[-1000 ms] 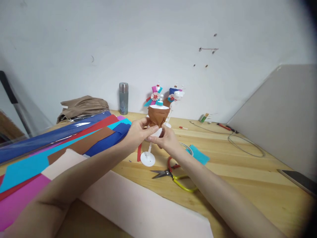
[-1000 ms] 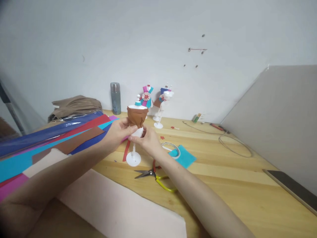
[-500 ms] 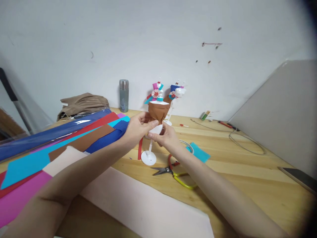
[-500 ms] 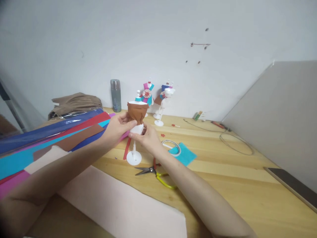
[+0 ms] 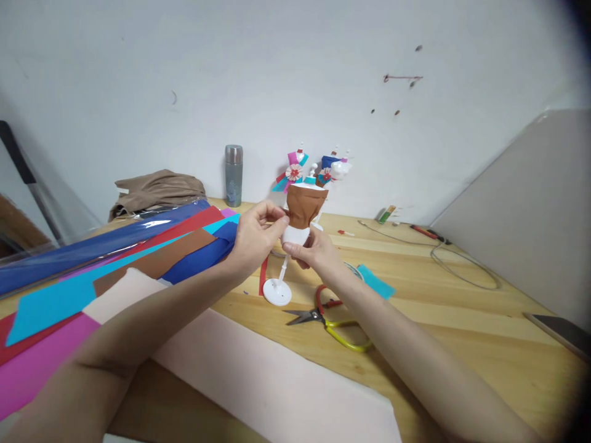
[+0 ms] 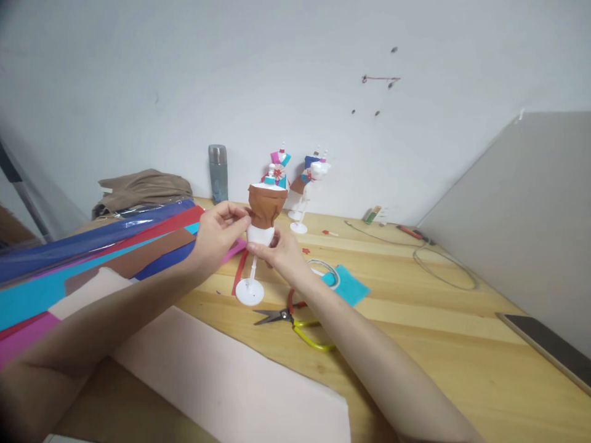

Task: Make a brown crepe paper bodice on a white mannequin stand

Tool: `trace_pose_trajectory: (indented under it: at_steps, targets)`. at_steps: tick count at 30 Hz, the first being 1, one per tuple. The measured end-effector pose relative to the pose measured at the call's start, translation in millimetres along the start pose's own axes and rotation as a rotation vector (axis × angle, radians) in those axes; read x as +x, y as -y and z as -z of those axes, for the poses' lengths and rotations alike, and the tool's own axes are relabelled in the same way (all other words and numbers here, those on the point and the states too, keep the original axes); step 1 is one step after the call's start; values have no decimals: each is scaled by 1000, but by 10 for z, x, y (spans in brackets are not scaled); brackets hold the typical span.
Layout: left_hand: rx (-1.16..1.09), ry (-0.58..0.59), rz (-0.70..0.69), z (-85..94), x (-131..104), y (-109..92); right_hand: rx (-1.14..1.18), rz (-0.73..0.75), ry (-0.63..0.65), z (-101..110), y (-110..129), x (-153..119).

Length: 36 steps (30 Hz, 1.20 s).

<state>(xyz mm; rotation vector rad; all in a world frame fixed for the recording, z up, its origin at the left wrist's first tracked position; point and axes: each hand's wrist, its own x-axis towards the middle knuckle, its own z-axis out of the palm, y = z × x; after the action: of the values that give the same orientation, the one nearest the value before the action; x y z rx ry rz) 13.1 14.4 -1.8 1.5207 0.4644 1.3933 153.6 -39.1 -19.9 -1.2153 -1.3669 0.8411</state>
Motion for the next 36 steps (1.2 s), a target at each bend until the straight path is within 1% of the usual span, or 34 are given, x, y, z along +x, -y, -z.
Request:
trace_pose_trajectory:
  at_steps: [5,10,15,17,20,24,31,36]
  targets:
    - [-19,4,93,-9,19,27,-13,42,-19,24,-33,24]
    - [-71,3,183,6,47,47,-117,110,-120,39,-122,38]
    - [-58,-6,279,30,83,119,-224,116,-193,62,-208,44]
    - [-69,19,334,36,93,175,-245,120,-188,68,-226,47]
    - [-97,60,400,35,91,255,-276,114,-118,72,-269,55]
    - [-117,85,402,26,73,288,-328,26,-11,78,-355,73]
    - [-71,71,396,28,63,257,-353,25,-53,87,-440,110]
    - [-47,52,408,27,77,272,-364,21,-29,77,-482,105]
